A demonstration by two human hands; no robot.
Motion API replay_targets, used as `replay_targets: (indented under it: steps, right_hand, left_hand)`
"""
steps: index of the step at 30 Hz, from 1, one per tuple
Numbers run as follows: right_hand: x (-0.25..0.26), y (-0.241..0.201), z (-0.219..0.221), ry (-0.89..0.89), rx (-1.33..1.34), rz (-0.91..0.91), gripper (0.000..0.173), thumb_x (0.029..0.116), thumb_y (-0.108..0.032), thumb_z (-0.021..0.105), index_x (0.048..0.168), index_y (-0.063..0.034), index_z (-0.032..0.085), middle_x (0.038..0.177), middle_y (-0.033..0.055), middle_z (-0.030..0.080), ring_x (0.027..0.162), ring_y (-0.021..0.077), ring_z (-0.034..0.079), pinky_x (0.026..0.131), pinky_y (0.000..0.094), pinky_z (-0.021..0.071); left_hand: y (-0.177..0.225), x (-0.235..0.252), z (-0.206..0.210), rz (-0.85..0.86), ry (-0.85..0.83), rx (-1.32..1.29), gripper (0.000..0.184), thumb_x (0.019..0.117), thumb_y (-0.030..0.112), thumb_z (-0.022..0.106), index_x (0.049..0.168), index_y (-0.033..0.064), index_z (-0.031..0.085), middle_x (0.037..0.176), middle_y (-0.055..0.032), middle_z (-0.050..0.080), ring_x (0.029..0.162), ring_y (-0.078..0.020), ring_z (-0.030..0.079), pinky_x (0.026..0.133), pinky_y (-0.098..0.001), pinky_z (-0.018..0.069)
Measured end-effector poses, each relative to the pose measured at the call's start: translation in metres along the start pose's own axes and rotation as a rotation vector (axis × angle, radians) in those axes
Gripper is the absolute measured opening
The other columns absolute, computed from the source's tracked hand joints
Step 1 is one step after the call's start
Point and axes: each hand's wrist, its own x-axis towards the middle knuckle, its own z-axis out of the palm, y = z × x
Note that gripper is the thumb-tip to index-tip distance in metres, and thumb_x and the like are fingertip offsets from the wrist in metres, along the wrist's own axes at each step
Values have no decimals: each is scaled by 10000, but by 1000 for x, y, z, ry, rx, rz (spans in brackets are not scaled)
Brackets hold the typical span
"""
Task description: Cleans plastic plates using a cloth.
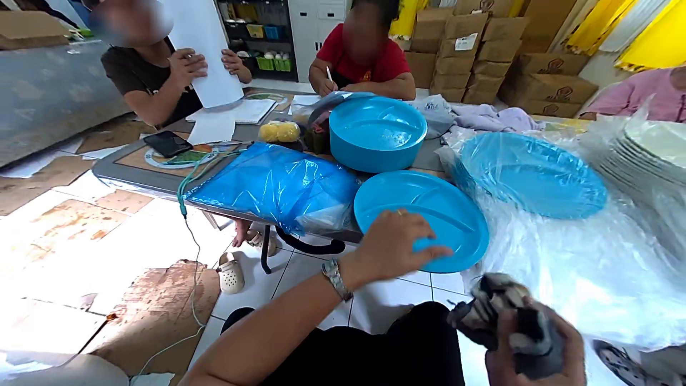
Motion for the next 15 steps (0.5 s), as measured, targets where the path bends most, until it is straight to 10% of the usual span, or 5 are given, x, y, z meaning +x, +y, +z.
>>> replay_targets:
  steps: [8,15]
  right_hand:
    - [-35,6,4,-244,134,53,297,947,-259,699,1198,-107,663,1102,-71,722,1058,-56,643,976,163,517]
    - [-28,12,-5,-227,161,121,290,920,-113,692,1150,56,639,1089,14,728,1065,-37,646,1001,177,510]
  left_hand:
    - [-124,88,-111,-758,334,118,458,1026,303,603,1205,-117,635,1191,-326,638,1168,-464,608,1021,-622,456]
    - [-166,107,-100,-1099,454,-100,457,869,228,785,1135,-107,623,1035,-252,657,874,-333,665,818,-513,548]
